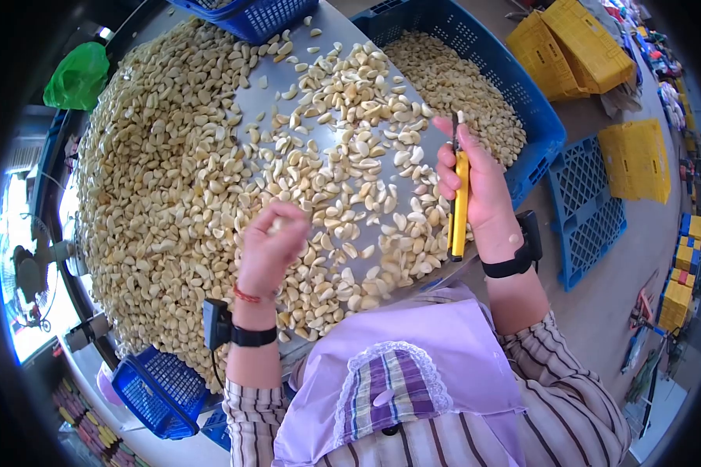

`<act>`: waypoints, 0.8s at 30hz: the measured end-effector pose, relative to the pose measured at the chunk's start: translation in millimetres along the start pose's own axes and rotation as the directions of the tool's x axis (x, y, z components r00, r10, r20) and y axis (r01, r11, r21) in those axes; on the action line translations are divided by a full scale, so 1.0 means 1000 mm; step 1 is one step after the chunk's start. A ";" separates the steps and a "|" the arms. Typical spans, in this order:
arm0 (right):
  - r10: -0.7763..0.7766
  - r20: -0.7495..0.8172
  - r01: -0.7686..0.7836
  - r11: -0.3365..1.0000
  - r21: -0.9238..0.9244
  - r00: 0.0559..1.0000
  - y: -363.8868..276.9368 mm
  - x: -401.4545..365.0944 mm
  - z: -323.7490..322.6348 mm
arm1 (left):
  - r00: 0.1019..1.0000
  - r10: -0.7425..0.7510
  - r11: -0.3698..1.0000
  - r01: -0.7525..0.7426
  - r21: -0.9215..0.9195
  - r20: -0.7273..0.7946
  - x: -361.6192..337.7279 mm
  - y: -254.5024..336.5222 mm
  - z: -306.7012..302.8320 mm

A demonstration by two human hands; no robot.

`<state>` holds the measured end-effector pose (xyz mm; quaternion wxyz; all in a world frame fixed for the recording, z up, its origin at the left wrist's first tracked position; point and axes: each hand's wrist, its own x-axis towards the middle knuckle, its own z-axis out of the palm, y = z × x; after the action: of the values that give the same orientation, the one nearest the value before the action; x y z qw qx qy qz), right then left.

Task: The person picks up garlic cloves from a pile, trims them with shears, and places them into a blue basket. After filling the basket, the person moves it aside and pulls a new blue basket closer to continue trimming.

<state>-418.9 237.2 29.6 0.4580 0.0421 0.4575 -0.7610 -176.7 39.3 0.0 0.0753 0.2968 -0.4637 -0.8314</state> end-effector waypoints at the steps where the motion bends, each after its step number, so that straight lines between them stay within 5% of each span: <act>1: -0.004 -0.002 0.004 1.000 -0.007 1.000 0.002 0.002 0.002 | 0.991 -0.087 0.977 0.104 0.183 -0.101 -0.005 0.008 0.025; 2: -0.003 0.011 0.003 1.000 -0.007 1.000 0.003 0.004 0.004 | 0.992 -0.085 0.979 0.100 0.175 -0.093 0.000 0.000 0.042; 4: -0.006 0.019 0.006 1.000 -0.016 1.000 -0.001 0.003 0.004 | 0.889 0.376 0.661 -0.456 0.596 0.263 0.014 -0.018 0.070; 7: -0.066 0.029 0.066 0.998 0.000 0.997 -0.011 0.000 0.007 | 0.822 0.420 0.509 -0.564 0.650 0.384 0.041 -0.043 0.101; 9: -0.087 0.009 0.087 0.996 0.004 0.996 -0.019 -0.006 0.006 | 0.826 0.158 0.003 -0.549 0.836 0.542 0.059 -0.061 0.113; 12: -0.118 -0.025 0.118 0.993 0.000 0.993 -0.023 -0.016 0.004 | 0.827 0.186 0.104 -0.553 0.827 0.530 0.066 -0.069 0.113; 13: -0.126 0.010 0.127 0.987 -0.100 0.992 -0.021 -0.019 0.002 | 0.713 0.418 0.235 -0.683 0.692 0.563 0.069 -0.068 0.109; 14: -0.124 0.042 0.130 0.972 -0.197 0.991 -0.017 -0.024 0.000 | 0.712 0.411 0.235 -0.686 0.689 0.569 0.066 -0.068 0.102; 15: -0.121 0.050 0.130 0.950 -0.283 0.991 -0.013 -0.027 0.004 | 0.940 0.152 0.748 -0.311 0.587 0.305 0.058 -0.048 0.098; 16: -0.116 0.058 0.127 0.952 -0.277 0.992 -0.010 -0.032 0.010 | 0.957 -0.250 0.943 0.208 0.260 0.144 0.049 -0.033 0.092; 17: -0.075 0.117 0.115 0.915 -0.386 0.990 -0.009 -0.037 0.018 | 0.952 -0.241 0.967 0.253 -0.043 0.188 0.042 -0.027 0.083; 20: 0.047 0.252 0.090 0.859 -0.505 0.967 0.001 -0.046 0.032 | 0.958 -0.184 0.925 0.245 -0.291 0.220 0.021 -0.014 0.065; 22: 0.211 0.357 0.152 0.631 -0.760 0.910 0.005 -0.050 0.048 | 0.966 -0.161 0.912 0.224 -0.344 0.203 0.008 -0.007 0.058; 24: 0.261 0.497 0.303 0.537 -0.787 0.828 0.017 -0.045 0.055 | 0.972 -0.166 0.932 0.210 -0.296 0.167 -0.003 -0.004 0.052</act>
<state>-360.5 223.8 72.3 0.5229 -0.4146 0.6104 -0.4268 -203.1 80.2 18.6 0.0085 0.2654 -0.3004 -0.9161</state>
